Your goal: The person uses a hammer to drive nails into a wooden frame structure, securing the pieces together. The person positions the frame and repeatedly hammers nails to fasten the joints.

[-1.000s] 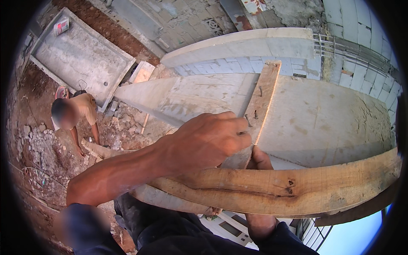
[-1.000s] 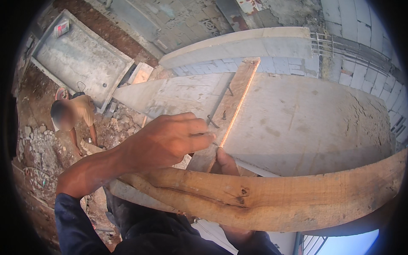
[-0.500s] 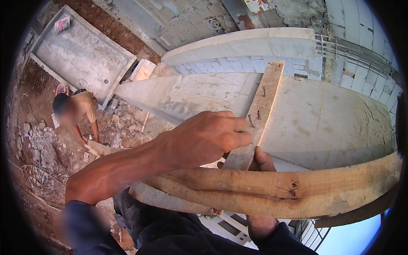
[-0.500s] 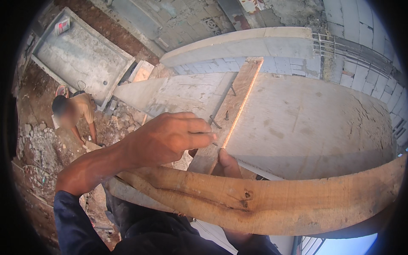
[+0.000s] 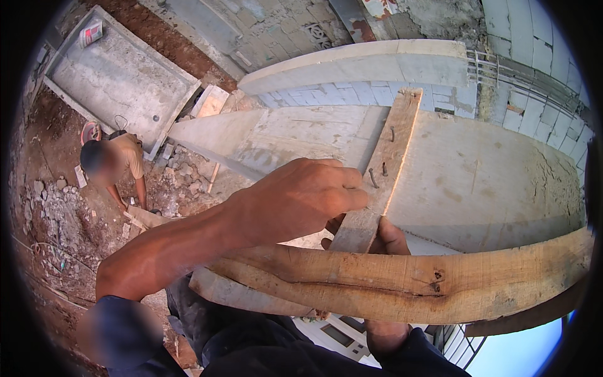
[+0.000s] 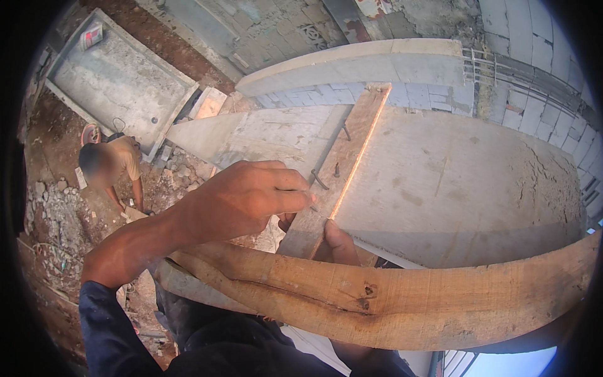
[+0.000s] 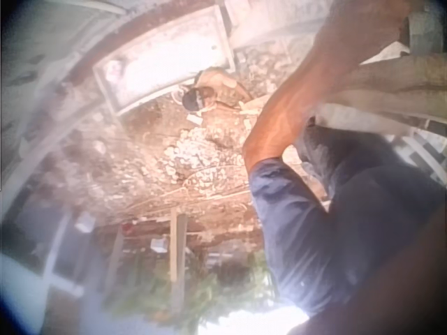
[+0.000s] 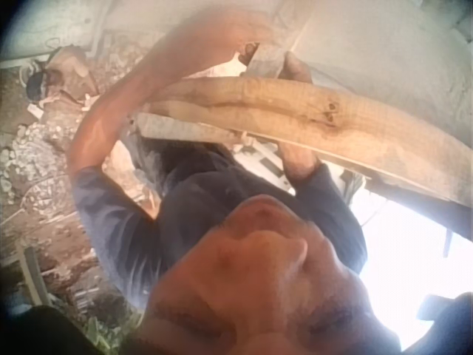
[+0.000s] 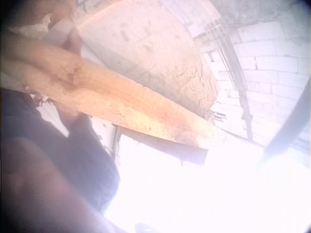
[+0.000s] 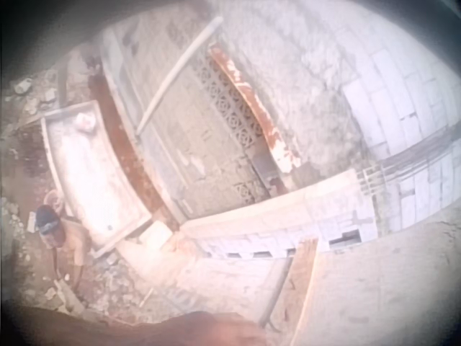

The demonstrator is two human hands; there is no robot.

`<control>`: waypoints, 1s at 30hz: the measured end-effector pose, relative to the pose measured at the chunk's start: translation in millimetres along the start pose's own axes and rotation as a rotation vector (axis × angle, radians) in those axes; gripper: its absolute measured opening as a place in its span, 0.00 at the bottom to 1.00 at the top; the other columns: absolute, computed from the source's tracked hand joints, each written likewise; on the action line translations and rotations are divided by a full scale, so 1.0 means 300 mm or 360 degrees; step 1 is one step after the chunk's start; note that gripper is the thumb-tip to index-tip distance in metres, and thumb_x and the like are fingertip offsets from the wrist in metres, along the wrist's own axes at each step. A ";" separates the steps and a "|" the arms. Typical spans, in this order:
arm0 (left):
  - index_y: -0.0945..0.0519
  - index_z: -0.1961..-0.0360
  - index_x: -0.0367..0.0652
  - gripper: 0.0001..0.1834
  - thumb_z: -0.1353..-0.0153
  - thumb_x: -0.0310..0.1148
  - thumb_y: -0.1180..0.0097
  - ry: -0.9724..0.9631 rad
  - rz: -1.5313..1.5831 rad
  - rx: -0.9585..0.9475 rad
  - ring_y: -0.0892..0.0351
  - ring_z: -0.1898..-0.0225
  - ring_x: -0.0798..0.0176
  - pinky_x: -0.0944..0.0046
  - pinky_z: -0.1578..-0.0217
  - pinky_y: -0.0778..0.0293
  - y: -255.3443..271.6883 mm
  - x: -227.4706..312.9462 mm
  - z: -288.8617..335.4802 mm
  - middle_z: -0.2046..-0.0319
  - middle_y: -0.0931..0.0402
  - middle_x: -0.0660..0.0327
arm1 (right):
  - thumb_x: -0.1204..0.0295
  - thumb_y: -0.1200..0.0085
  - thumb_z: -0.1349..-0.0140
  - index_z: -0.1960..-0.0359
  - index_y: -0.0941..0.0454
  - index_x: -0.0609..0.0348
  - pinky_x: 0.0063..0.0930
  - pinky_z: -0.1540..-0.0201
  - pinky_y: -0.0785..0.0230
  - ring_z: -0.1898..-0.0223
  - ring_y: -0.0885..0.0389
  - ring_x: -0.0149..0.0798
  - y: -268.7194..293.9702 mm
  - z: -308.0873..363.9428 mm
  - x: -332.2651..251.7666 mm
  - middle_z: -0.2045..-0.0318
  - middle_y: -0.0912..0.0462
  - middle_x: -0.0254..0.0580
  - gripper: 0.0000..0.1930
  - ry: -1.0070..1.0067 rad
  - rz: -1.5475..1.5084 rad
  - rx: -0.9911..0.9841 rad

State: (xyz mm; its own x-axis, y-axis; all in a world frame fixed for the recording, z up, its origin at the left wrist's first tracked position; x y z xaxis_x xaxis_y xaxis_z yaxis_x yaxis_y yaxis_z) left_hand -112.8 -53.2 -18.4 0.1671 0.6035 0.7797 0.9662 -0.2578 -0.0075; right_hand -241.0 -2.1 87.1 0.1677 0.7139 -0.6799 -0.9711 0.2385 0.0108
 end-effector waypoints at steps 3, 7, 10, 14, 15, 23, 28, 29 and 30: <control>0.19 0.59 0.35 0.22 0.61 0.15 0.44 0.0041 -0.0013 -0.0075 0.21 0.61 0.52 0.56 0.61 0.24 0.003 0.000 0.001 0.62 0.22 0.55 | 0.55 0.60 0.28 0.35 0.37 0.64 0.47 0.37 0.29 0.38 0.27 0.50 0.059 -0.028 0.007 0.39 0.29 0.60 0.28 -0.0141 -0.0292 -0.0269; 0.19 0.58 0.35 0.23 0.61 0.14 0.44 0.0019 -0.0055 -0.0058 0.21 0.60 0.52 0.56 0.61 0.23 -0.004 -0.001 0.005 0.61 0.21 0.55 | 0.55 0.61 0.28 0.34 0.37 0.64 0.47 0.34 0.32 0.36 0.30 0.50 0.034 -0.009 0.005 0.38 0.30 0.59 0.28 -0.0034 -0.0055 -0.0147; 0.18 0.57 0.36 0.24 0.61 0.14 0.44 0.0002 -0.0090 -0.0030 0.20 0.61 0.52 0.56 0.61 0.23 -0.007 -0.004 0.012 0.59 0.20 0.55 | 0.55 0.60 0.28 0.34 0.37 0.64 0.47 0.34 0.33 0.34 0.32 0.50 0.023 -0.009 0.001 0.38 0.31 0.59 0.29 -0.0026 0.0062 -0.0089; 0.18 0.56 0.35 0.25 0.62 0.13 0.44 -0.0013 -0.0030 0.0013 0.19 0.60 0.52 0.57 0.60 0.22 -0.010 -0.013 0.019 0.57 0.19 0.54 | 0.54 0.60 0.28 0.35 0.36 0.65 0.46 0.33 0.35 0.34 0.32 0.51 0.018 -0.014 0.003 0.38 0.30 0.58 0.29 -0.0042 0.0047 -0.0035; 0.18 0.56 0.35 0.26 0.62 0.13 0.44 -0.0017 -0.0025 0.0024 0.19 0.60 0.52 0.57 0.60 0.21 -0.012 -0.015 0.019 0.57 0.19 0.54 | 0.54 0.60 0.29 0.35 0.36 0.66 0.46 0.33 0.35 0.34 0.32 0.51 0.016 -0.014 0.003 0.38 0.29 0.58 0.30 -0.0040 0.0059 -0.0005; 0.18 0.55 0.37 0.27 0.62 0.12 0.43 -0.0092 0.0061 0.0080 0.19 0.60 0.52 0.58 0.61 0.21 -0.015 -0.045 0.030 0.55 0.19 0.55 | 0.53 0.60 0.29 0.36 0.34 0.65 0.48 0.33 0.36 0.34 0.32 0.51 0.022 -0.019 0.004 0.41 0.26 0.54 0.30 0.0030 0.0169 0.0001; 0.18 0.55 0.37 0.26 0.61 0.13 0.42 -0.0132 0.0075 0.0107 0.18 0.60 0.53 0.59 0.62 0.21 -0.017 -0.054 0.029 0.55 0.18 0.55 | 0.52 0.61 0.28 0.36 0.34 0.65 0.49 0.33 0.36 0.34 0.33 0.51 0.047 -0.029 0.003 0.40 0.26 0.54 0.30 0.0023 0.0126 -0.0124; 0.18 0.55 0.38 0.25 0.61 0.13 0.41 -0.0147 0.0053 0.0120 0.18 0.60 0.53 0.59 0.62 0.21 -0.018 -0.056 0.030 0.56 0.18 0.56 | 0.53 0.61 0.28 0.36 0.34 0.65 0.49 0.33 0.36 0.34 0.33 0.51 0.039 -0.026 0.002 0.40 0.26 0.54 0.30 0.0027 0.0146 -0.0107; 0.18 0.56 0.38 0.25 0.60 0.14 0.40 -0.0161 0.0030 0.0132 0.18 0.60 0.53 0.59 0.63 0.20 -0.020 -0.059 0.032 0.56 0.18 0.56 | 0.53 0.61 0.28 0.36 0.34 0.65 0.49 0.33 0.36 0.34 0.33 0.51 0.033 -0.023 0.002 0.40 0.26 0.54 0.29 0.0032 0.0165 -0.0089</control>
State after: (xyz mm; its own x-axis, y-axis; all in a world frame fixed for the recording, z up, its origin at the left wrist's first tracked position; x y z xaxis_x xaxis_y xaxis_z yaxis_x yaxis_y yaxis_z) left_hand -119.8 -54.9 -38.1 0.2006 0.6734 0.7115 0.9749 -0.2091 -0.0769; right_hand -251.6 -3.9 81.5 0.0628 0.7193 -0.6919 -0.9911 0.1264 0.0414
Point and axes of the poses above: each hand's wrist, its own z-axis away from the middle knuckle, its own y-axis out of the back of the hand, x = y × z, the point moved 3 cm from there along -z, towards the middle knuckle
